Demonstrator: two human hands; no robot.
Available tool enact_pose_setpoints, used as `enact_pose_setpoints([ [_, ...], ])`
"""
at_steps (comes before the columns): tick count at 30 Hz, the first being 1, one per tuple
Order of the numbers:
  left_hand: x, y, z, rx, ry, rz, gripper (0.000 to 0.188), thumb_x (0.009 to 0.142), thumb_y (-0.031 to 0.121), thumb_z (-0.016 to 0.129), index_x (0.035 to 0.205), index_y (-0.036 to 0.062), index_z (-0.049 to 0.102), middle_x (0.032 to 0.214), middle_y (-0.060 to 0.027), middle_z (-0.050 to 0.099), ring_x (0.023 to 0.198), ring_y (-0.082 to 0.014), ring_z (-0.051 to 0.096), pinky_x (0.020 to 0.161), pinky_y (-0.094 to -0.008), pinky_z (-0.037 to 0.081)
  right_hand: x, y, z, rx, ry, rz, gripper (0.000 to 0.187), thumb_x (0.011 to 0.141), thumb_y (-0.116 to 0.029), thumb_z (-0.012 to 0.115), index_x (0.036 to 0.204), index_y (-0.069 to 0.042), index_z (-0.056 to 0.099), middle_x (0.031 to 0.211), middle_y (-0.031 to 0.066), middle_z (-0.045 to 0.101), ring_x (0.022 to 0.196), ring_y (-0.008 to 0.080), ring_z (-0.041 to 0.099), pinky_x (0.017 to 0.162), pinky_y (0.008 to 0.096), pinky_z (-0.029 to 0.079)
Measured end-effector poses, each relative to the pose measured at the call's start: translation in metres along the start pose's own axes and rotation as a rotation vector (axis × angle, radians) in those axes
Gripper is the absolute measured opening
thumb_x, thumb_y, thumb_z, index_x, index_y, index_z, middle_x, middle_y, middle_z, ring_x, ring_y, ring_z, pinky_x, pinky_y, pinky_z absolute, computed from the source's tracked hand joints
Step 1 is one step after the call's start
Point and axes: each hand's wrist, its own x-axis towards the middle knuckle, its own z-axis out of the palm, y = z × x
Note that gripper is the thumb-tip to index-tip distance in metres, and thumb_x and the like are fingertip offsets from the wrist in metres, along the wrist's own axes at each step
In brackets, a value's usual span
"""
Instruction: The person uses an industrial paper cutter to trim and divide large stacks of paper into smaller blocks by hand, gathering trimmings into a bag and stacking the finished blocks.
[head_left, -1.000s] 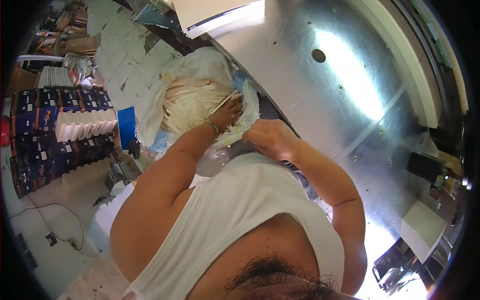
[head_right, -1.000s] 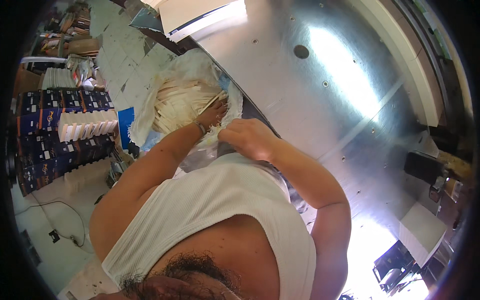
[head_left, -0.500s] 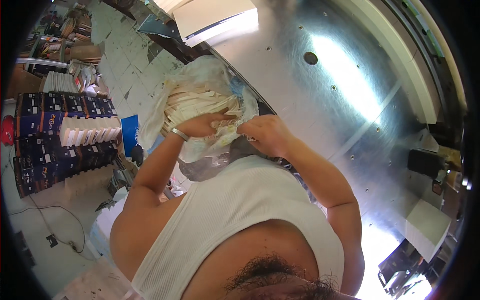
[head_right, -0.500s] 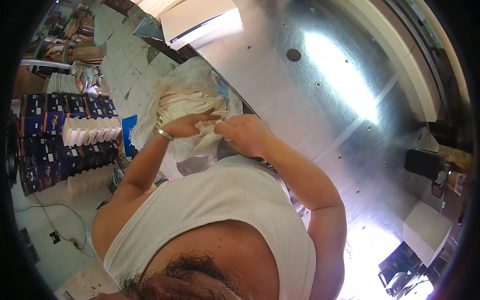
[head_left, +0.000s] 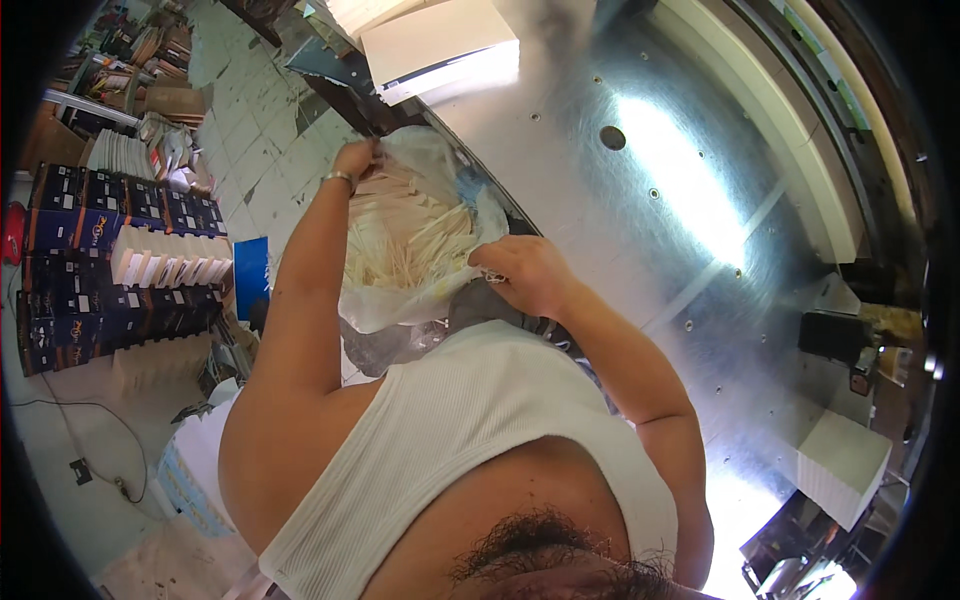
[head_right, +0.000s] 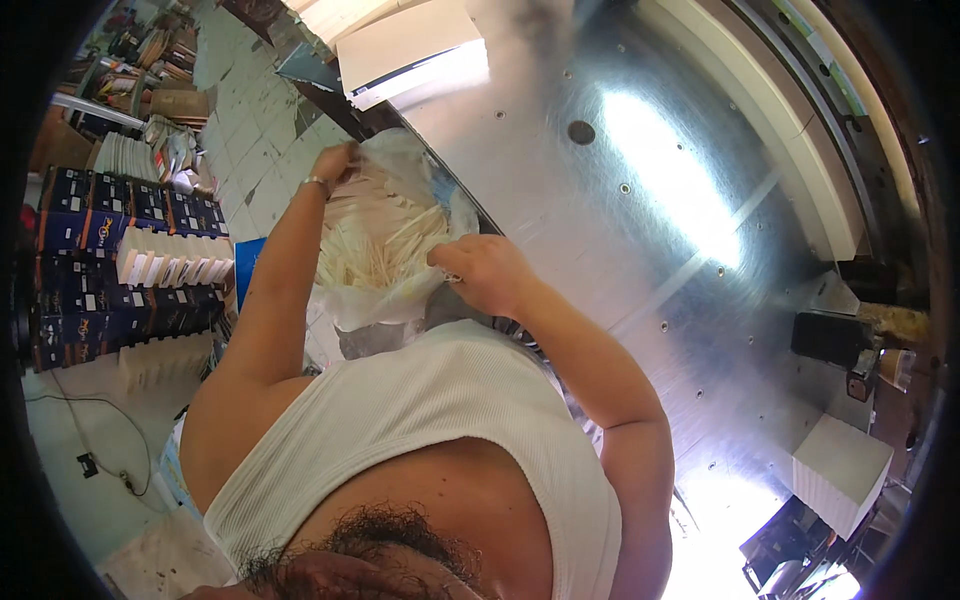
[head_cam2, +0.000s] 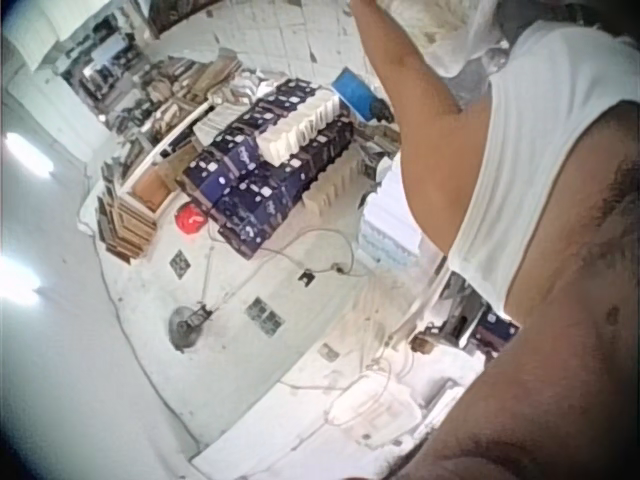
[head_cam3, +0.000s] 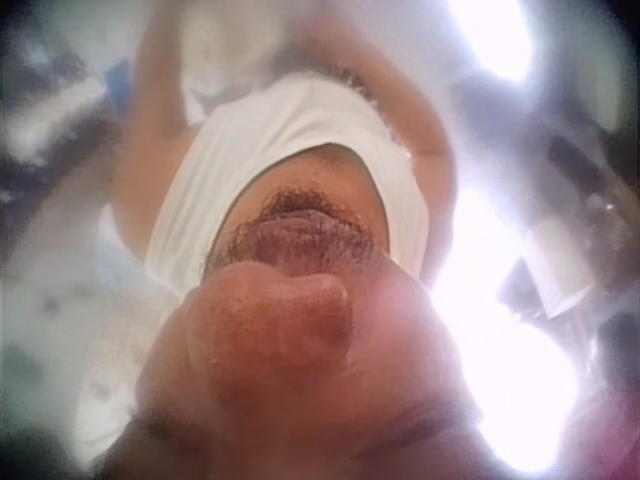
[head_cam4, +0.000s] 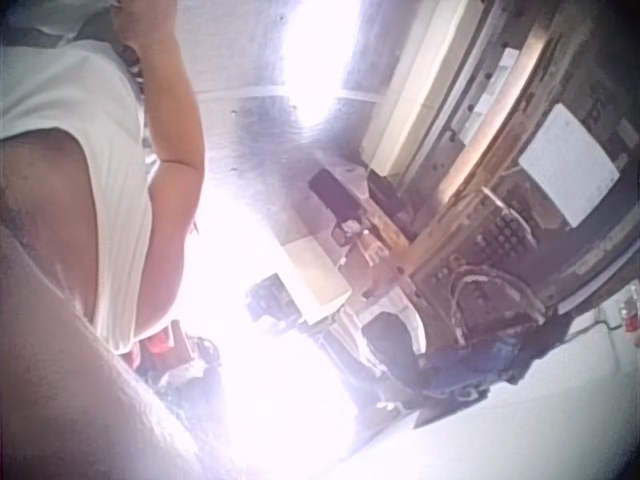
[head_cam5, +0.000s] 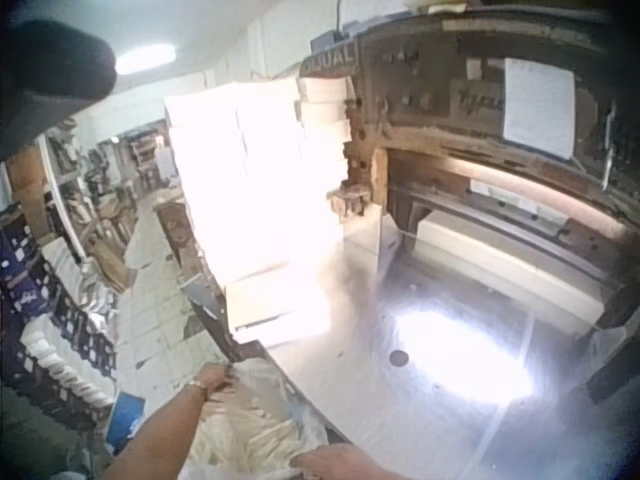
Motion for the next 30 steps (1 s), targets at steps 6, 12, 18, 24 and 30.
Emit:
enact_pose_setpoints([
  [6,0.06,0.039,-0.009,-0.936,0.096,0.118,0.03,0.109,0.034,0.051,0.115,0.0082,0.065,0.109,-0.0071,0.074,0.092,-0.0208,0.071,0.076,-0.0311,0.054,-0.002,0.001,0.0,-0.028,-0.085,0.043,0.038,0.071,-0.004,0.078,0.107,-0.011,0.068,0.086,0.009,0.066,0.088,0.0319,0.066,0.076,0.0441,0.054],
  [12,0.064,-0.01,-0.014,-0.814,0.153,0.172,0.043,0.106,0.039,0.056,0.136,0.0086,0.059,0.123,-0.0039,0.067,0.103,-0.0189,0.068,0.082,-0.0343,0.055,-0.001,-0.001,-0.002,0.038,-0.073,0.059,0.039,0.076,-0.012,0.078,0.114,-0.012,0.067,0.093,0.0123,0.068,0.098,0.0352,0.065,0.088,0.047,0.052],
  [18,-0.045,-0.013,0.018,-0.693,0.485,0.409,0.041,0.104,0.031,0.059,0.126,-0.0035,0.06,0.108,-0.0089,0.065,0.093,-0.0174,0.062,0.078,-0.0326,0.052,-0.003,-0.018,-0.047,0.08,0.124,0.121,0.057,0.08,-0.021,0.082,0.132,-0.008,0.064,0.109,0.0159,0.068,0.107,0.037,0.064,0.098,0.0483,0.049],
  [24,-0.186,0.052,0.052,-0.63,0.34,0.951,0.022,0.107,0.02,0.05,0.111,0.0006,0.06,0.087,-0.0045,0.053,0.08,-0.0142,0.052,0.075,-0.0287,0.045,-0.061,0.009,-0.096,-0.299,0.279,0.372,0.064,0.081,-0.025,0.084,0.138,-0.006,0.062,0.131,0.019,0.064,0.13,0.0382,0.056,0.115,0.0501,0.041],
  [30,-0.268,0.208,0.004,-0.41,0.263,2.025,0.051,0.102,0.042,0.044,0.112,-0.0049,0.06,0.106,-0.022,0.061,0.101,-0.0354,0.06,0.092,-0.0499,0.048,-0.083,0.019,-0.109,-0.325,0.315,0.408,0.065,0.082,-0.028,0.085,0.138,-0.005,0.063,0.14,0.0179,0.061,0.136,0.0362,0.055,0.12,0.0478,0.039],
])
